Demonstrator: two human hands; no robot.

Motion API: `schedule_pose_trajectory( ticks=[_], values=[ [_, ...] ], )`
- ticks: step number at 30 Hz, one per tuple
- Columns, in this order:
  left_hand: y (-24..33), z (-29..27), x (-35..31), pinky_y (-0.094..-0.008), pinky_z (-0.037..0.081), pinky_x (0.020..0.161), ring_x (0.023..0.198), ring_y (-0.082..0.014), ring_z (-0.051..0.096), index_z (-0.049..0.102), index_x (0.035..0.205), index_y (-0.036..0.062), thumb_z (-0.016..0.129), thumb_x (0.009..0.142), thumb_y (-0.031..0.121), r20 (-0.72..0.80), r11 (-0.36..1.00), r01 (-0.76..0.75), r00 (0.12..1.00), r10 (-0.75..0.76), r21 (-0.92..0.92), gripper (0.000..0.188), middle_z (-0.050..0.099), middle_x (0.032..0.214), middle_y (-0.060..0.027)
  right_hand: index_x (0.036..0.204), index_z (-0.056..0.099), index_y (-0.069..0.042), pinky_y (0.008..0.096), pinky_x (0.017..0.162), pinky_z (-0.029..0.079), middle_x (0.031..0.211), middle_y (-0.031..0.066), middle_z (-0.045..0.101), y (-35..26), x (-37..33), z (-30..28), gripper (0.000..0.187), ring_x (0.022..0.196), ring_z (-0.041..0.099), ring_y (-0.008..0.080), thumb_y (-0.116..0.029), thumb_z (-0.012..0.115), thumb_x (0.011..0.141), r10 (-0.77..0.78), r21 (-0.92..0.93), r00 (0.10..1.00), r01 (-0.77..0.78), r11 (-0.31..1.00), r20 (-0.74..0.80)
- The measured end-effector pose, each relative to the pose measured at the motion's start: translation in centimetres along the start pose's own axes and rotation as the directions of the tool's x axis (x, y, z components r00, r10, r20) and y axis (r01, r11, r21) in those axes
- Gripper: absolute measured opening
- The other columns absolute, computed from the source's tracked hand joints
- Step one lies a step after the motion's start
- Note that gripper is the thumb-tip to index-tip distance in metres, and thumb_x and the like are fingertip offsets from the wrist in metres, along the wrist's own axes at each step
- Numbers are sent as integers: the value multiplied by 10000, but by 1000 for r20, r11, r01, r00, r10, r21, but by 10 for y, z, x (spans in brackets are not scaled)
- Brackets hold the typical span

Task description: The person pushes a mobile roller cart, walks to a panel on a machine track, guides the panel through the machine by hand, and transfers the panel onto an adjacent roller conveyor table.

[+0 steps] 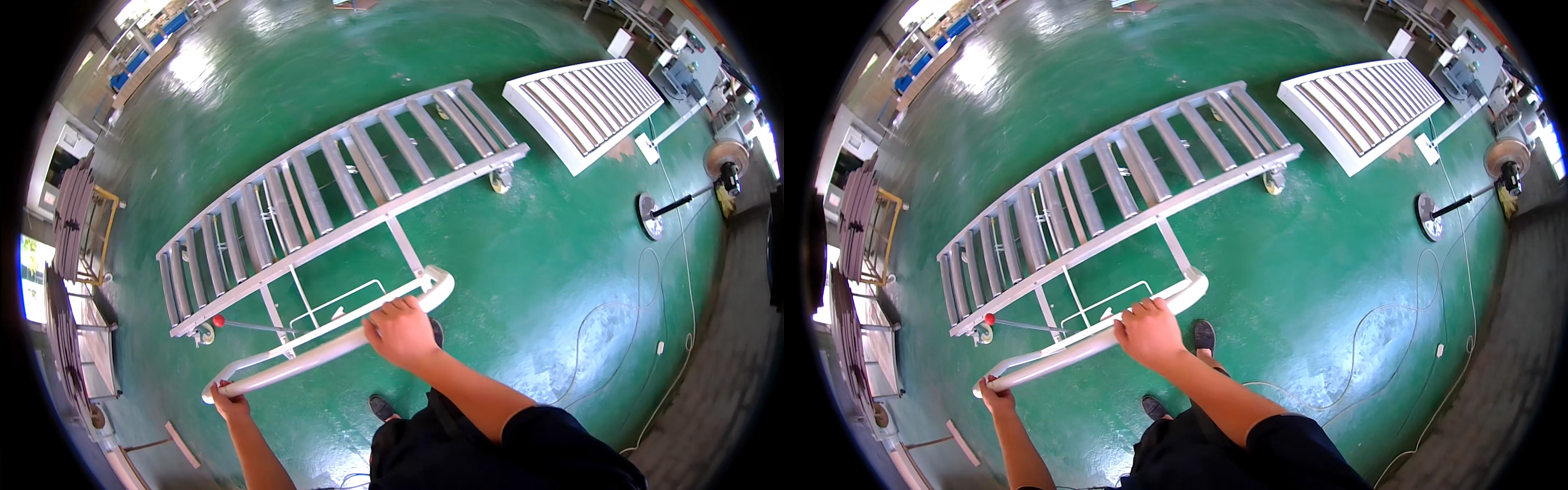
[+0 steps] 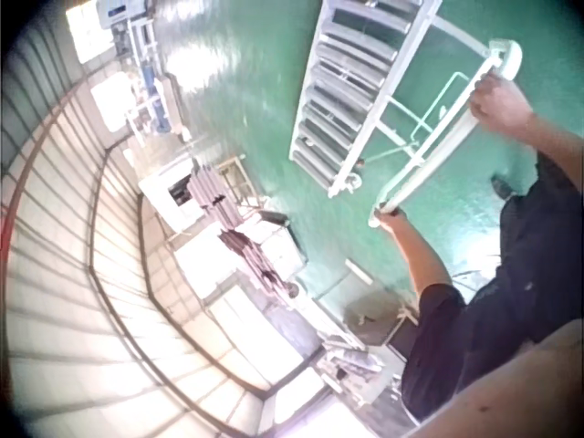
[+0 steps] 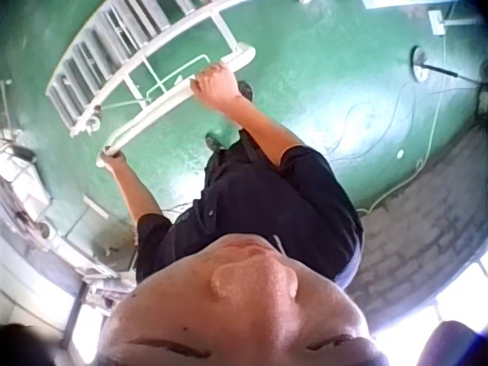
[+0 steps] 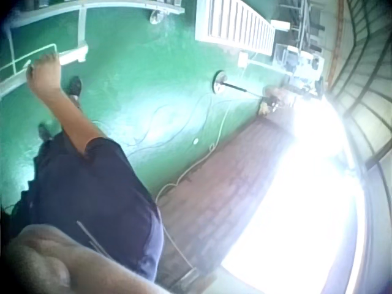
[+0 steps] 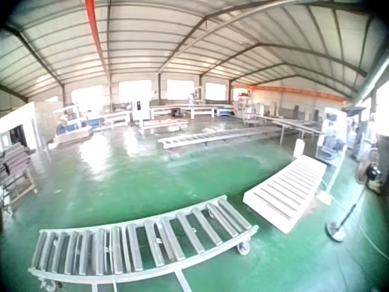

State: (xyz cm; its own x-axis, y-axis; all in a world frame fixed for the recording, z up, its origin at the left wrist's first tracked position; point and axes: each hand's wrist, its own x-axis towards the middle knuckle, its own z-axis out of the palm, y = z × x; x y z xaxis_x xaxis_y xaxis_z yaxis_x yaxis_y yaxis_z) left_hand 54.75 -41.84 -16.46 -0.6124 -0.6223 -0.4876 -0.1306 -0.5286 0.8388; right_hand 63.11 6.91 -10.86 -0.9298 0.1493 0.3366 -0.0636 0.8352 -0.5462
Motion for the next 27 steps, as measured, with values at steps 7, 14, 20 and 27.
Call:
schedule_pose_trajectory(
  ticks=[7,14,20,27],
  values=[
    [-50,70,-32,-335,574,788,836,-187,645,473,1140,66,570,924,269,80,1000,-8,997,6,22,312,637,923,-55,676,629,-77,362,821,403,722,81,611,87,52,-23,294,791,574,240,-278,533,868,42,-71,988,-32,997,148],
    [-82,92,-109,-385,510,933,1038,-253,585,417,1237,47,571,907,363,263,992,124,958,-113,-25,482,576,1118,-138,643,630,-62,344,847,402,721,73,620,148,73,-43,270,806,567,236,-240,534,822,34,-94,999,-32,995,19],
    [-60,29,-111,-383,452,996,1186,-270,508,428,1303,-19,586,829,553,88,967,244,967,-238,-69,759,508,1273,-150,606,609,-60,347,811,416,665,74,590,147,57,-59,231,752,558,239,-209,563,777,40,-106,999,-38,994,16],
    [-43,33,-47,-353,514,907,984,-261,627,440,1236,-98,504,850,535,152,940,340,931,-332,-24,743,619,1088,-185,534,571,-61,363,729,445,580,73,566,127,86,-48,175,642,556,257,-132,609,689,74,-174,994,-87,981,-80]
  ],
)
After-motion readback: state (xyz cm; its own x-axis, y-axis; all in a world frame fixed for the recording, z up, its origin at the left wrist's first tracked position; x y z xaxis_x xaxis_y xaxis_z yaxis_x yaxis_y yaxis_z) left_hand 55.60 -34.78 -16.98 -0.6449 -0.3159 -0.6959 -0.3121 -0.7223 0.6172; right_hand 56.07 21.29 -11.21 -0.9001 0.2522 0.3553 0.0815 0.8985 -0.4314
